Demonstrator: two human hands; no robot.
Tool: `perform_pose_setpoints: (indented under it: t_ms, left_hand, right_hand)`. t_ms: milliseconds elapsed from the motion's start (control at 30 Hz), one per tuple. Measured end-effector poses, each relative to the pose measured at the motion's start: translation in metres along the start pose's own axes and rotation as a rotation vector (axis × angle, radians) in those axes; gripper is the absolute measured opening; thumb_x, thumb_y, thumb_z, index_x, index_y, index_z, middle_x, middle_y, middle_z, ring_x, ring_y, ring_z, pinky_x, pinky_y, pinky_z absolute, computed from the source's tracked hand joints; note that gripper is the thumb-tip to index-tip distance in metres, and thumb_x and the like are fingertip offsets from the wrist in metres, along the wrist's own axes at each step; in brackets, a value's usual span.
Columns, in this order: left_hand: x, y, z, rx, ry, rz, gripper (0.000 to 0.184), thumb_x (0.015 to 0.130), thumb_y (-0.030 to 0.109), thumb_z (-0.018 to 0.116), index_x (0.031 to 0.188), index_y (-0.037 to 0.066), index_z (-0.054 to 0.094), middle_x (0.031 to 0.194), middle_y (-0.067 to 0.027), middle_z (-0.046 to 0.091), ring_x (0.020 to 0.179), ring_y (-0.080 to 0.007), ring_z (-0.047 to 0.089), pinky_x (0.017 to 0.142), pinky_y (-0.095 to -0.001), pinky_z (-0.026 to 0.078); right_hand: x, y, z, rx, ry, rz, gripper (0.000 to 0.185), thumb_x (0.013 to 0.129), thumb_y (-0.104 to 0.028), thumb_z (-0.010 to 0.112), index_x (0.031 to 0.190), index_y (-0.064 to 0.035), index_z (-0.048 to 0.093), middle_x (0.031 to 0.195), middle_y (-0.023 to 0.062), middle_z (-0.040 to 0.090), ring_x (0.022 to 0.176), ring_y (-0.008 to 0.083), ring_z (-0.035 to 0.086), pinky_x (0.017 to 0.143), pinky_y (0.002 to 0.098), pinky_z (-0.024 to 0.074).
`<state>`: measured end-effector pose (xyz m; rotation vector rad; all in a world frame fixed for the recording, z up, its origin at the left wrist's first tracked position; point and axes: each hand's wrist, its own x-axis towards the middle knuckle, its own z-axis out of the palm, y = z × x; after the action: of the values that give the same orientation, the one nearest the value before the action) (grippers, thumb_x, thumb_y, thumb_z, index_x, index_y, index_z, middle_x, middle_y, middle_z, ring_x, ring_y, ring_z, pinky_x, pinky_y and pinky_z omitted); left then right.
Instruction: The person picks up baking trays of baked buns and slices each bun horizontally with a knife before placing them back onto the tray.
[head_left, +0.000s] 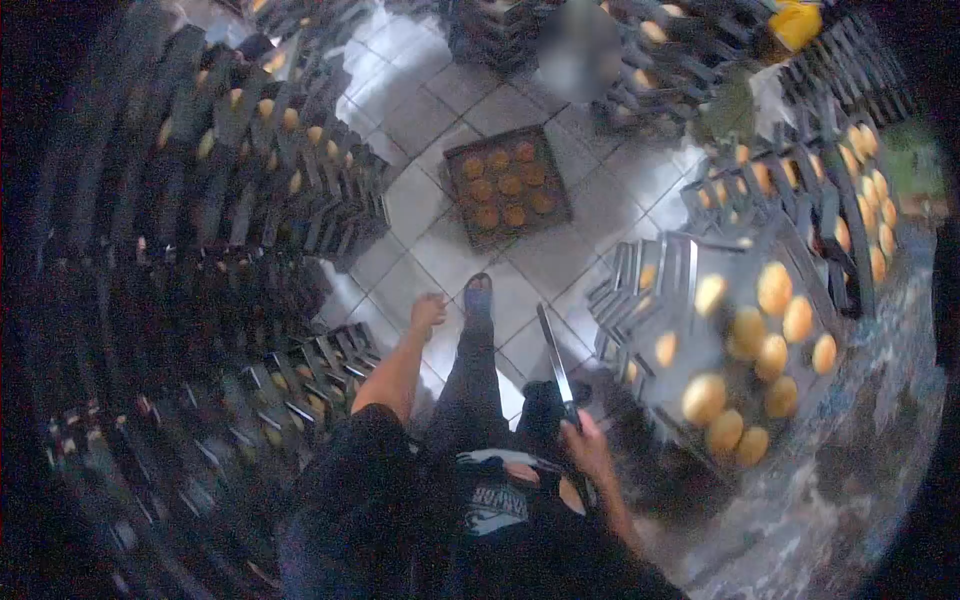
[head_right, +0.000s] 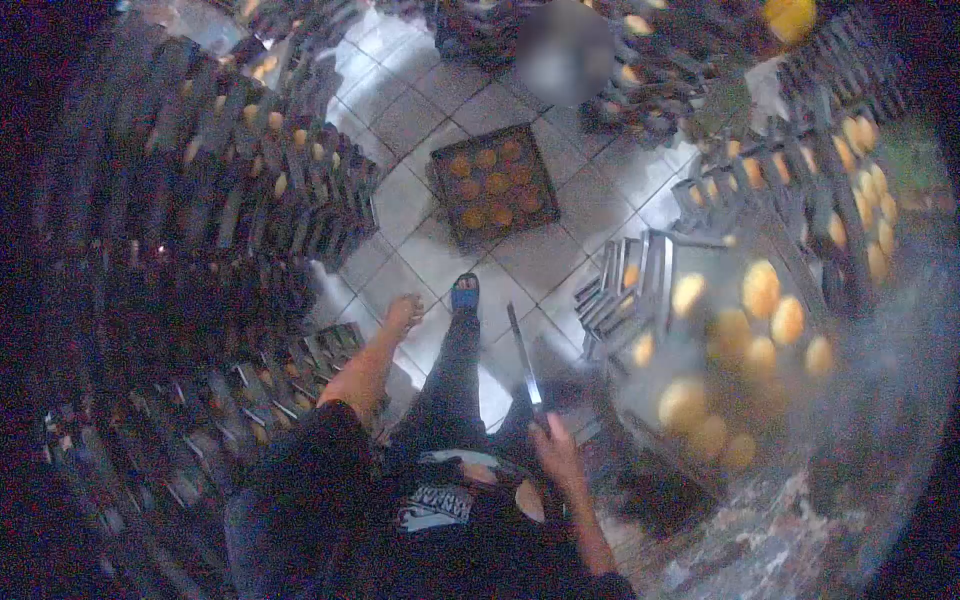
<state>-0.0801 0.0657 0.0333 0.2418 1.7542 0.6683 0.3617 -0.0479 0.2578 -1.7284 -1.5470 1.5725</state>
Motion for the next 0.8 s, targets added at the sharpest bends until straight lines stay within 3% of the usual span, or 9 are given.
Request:
perform_pose_setpoints:
  t_ms: [100,200,333,467,533,567,667,767,800]
  left_hand:
    - [0.077,-0.018,-0.003,-0.033,-0.078,-0.167,0.045,0.095,0.037,0.063,0.128,0.006,0.056,0.11,-0.011,0.065,0.097,-0.0225,0.065,0.078,-0.0381,0.054]
    - [0.122,0.001,0.01,-0.032,-0.039,-0.065,0.047,0.093,0.036,0.067,0.128,0.006,0.057,0.104,-0.0082,0.065,0.091,-0.0203,0.064,0.075,-0.0365,0.054]
    - [0.252,-0.026,0.02,0.097,0.004,-0.061,0.052,0.09,0.031,0.069,0.13,0.002,0.056,0.099,-0.0094,0.066,0.08,-0.0194,0.062,0.068,-0.0339,0.052]
    - [0.378,-0.068,0.039,0.113,0.022,0.053,0.063,0.089,0.031,0.07,0.138,-0.003,0.051,0.107,-0.0184,0.07,0.084,-0.0253,0.066,0.069,-0.0366,0.053]
    - [0.492,-0.144,0.043,0.373,0.036,0.116,0.057,0.09,0.031,0.068,0.133,-0.004,0.055,0.111,-0.0221,0.07,0.093,-0.031,0.068,0.083,-0.0407,0.054]
    - [0.517,-0.153,0.024,0.894,-0.259,0.248,0.041,0.098,0.024,0.052,0.131,-0.001,0.055,0.108,-0.0139,0.068,0.096,-0.0248,0.064,0.087,-0.0414,0.053]
    - [0.534,-0.078,0.083,0.391,0.398,0.143,0.039,0.09,0.02,0.059,0.119,-0.005,0.061,0.106,-0.0242,0.067,0.101,-0.0375,0.063,0.096,-0.0453,0.048]
    - [0.565,-0.054,0.107,0.339,0.526,0.105,0.038,0.081,0.017,0.067,0.108,-0.01,0.067,0.104,-0.0346,0.065,0.106,-0.0502,0.063,0.105,-0.0492,0.044]
    - [0.569,-0.044,0.103,0.397,0.356,-0.033,0.042,0.079,0.016,0.068,0.11,-0.011,0.066,0.106,-0.0337,0.066,0.106,-0.0487,0.064,0.1,-0.0501,0.047]
  right_hand:
    - [0.037,0.0,0.045,0.031,0.032,0.337,0.026,0.1,-0.02,0.059,0.12,-0.0029,0.059,0.082,0.0042,0.064,0.071,0.0128,0.057,0.065,0.0313,0.0491]
    - [0.106,-0.049,0.065,0.102,-0.074,0.643,0.031,0.101,-0.021,0.058,0.126,-0.0016,0.057,0.087,0.0062,0.064,0.077,0.014,0.059,0.072,0.0313,0.049]
    - [0.165,-0.001,0.105,-0.085,0.08,0.441,0.035,0.102,-0.022,0.058,0.129,-0.0011,0.054,0.084,0.0066,0.065,0.077,0.0165,0.061,0.074,0.033,0.0494]
    - [0.238,0.004,0.122,-0.12,0.117,0.521,0.044,0.102,-0.027,0.059,0.135,-0.0003,0.049,0.106,0.0144,0.063,0.09,0.0242,0.065,0.08,0.0371,0.052]
    - [0.27,0.014,0.128,-0.108,0.195,0.581,0.049,0.1,-0.035,0.059,0.132,0.0013,0.051,0.115,0.0191,0.064,0.1,0.0294,0.064,0.086,0.0414,0.0516]
    - [0.287,0.017,0.135,0.058,0.224,0.697,0.051,0.098,-0.04,0.059,0.127,0.0025,0.054,0.112,0.0206,0.065,0.104,0.0313,0.063,0.089,0.0438,0.0506]
    - [0.32,0.054,0.162,0.147,0.415,0.312,0.051,0.098,-0.043,0.06,0.125,-0.0006,0.056,0.11,0.018,0.068,0.101,0.0303,0.066,0.087,0.0435,0.0518]
    - [0.315,0.046,0.13,-1.084,0.022,0.063,0.052,0.103,-0.039,0.054,0.15,-0.0191,0.046,0.121,0.0165,0.068,0.099,0.0246,0.07,0.084,0.0323,0.0599]
    - [0.32,0.076,0.132,-1.088,0.031,0.052,0.052,0.103,-0.039,0.054,0.15,-0.0191,0.046,0.121,0.0165,0.068,0.099,0.0246,0.07,0.084,0.0323,0.0599]
